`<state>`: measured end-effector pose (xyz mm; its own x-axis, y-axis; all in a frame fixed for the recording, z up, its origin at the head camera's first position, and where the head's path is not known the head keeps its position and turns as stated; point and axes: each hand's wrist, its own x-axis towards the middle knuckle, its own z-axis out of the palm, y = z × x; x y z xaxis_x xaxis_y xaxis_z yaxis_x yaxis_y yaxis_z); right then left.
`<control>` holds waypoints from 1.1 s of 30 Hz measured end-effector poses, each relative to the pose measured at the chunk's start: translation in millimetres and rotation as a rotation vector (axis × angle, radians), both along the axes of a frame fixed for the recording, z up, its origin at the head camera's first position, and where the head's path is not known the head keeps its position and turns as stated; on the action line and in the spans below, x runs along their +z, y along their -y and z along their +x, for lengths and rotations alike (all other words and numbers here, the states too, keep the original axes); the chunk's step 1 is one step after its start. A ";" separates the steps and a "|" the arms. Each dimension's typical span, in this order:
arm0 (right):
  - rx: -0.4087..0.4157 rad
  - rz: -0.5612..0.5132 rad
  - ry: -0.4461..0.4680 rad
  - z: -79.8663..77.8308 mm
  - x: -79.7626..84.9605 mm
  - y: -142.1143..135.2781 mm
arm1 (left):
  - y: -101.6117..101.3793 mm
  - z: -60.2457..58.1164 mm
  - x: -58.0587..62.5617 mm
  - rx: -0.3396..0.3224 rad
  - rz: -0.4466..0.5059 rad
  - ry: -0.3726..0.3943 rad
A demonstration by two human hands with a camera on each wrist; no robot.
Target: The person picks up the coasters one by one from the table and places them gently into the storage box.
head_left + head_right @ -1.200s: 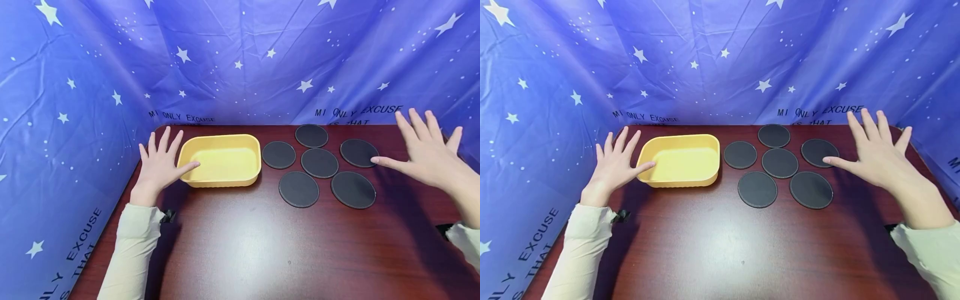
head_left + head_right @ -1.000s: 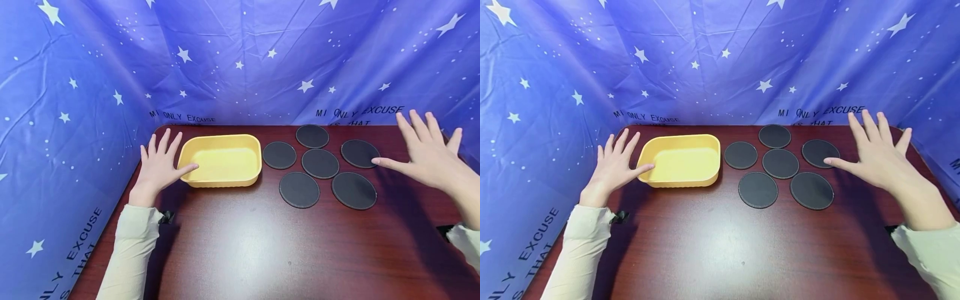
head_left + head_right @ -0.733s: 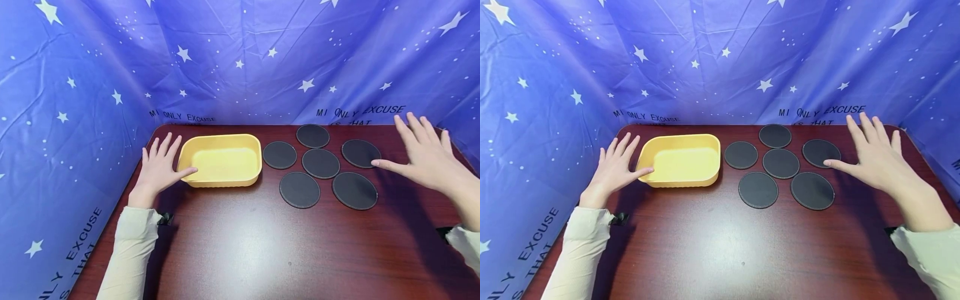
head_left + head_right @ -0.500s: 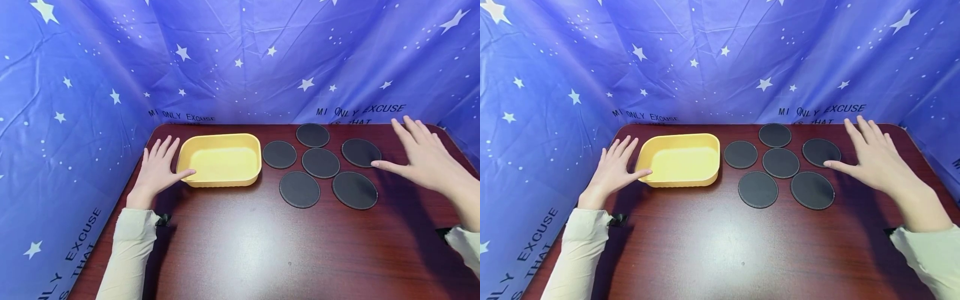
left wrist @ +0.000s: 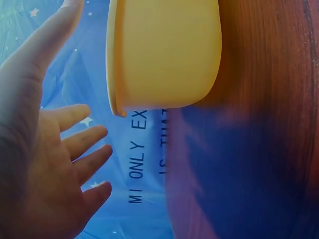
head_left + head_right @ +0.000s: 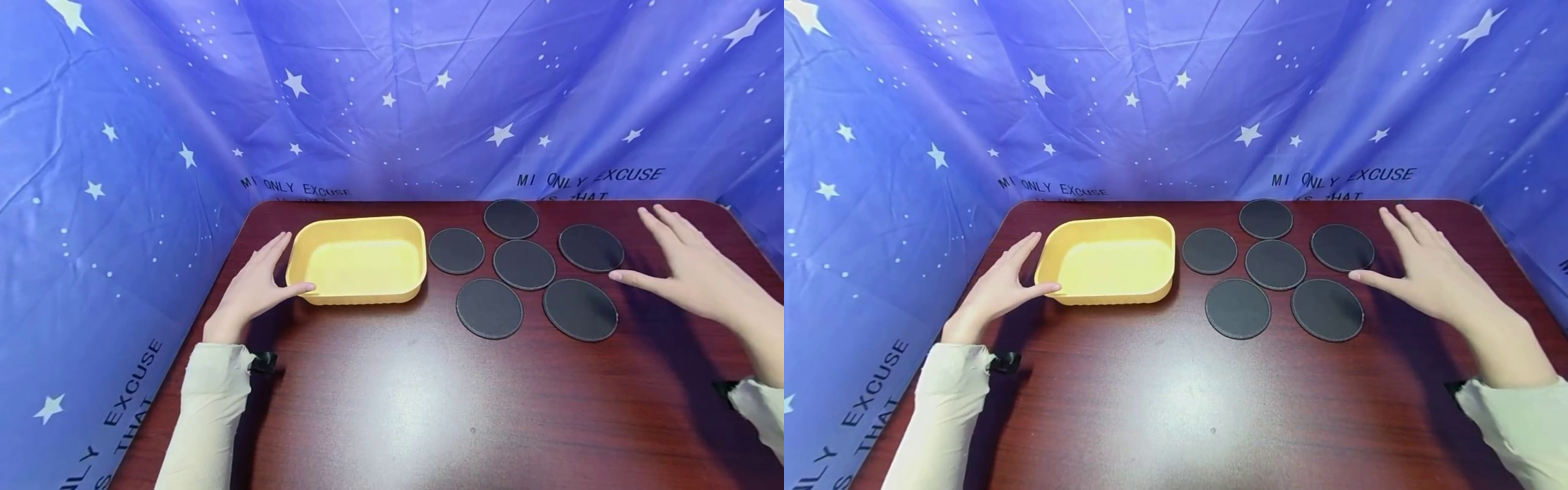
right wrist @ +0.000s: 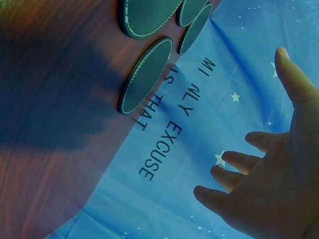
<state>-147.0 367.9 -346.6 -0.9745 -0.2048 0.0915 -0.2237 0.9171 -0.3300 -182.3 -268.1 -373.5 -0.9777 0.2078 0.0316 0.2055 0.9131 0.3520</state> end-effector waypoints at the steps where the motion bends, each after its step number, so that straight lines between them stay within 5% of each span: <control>1: -0.002 -0.006 0.006 0.2 -1.3 -0.4 | 0.4 -0.3 -1.2 0.001 0.021 0.010; 11: 0.000 -0.063 0.040 0.5 -15.9 0.4 | 4.5 -3.5 -12.0 -0.020 0.210 0.064; 33: 0.029 -0.188 0.114 14.6 -39.9 4.1 | 11.4 1.0 -27.1 -0.039 0.333 0.104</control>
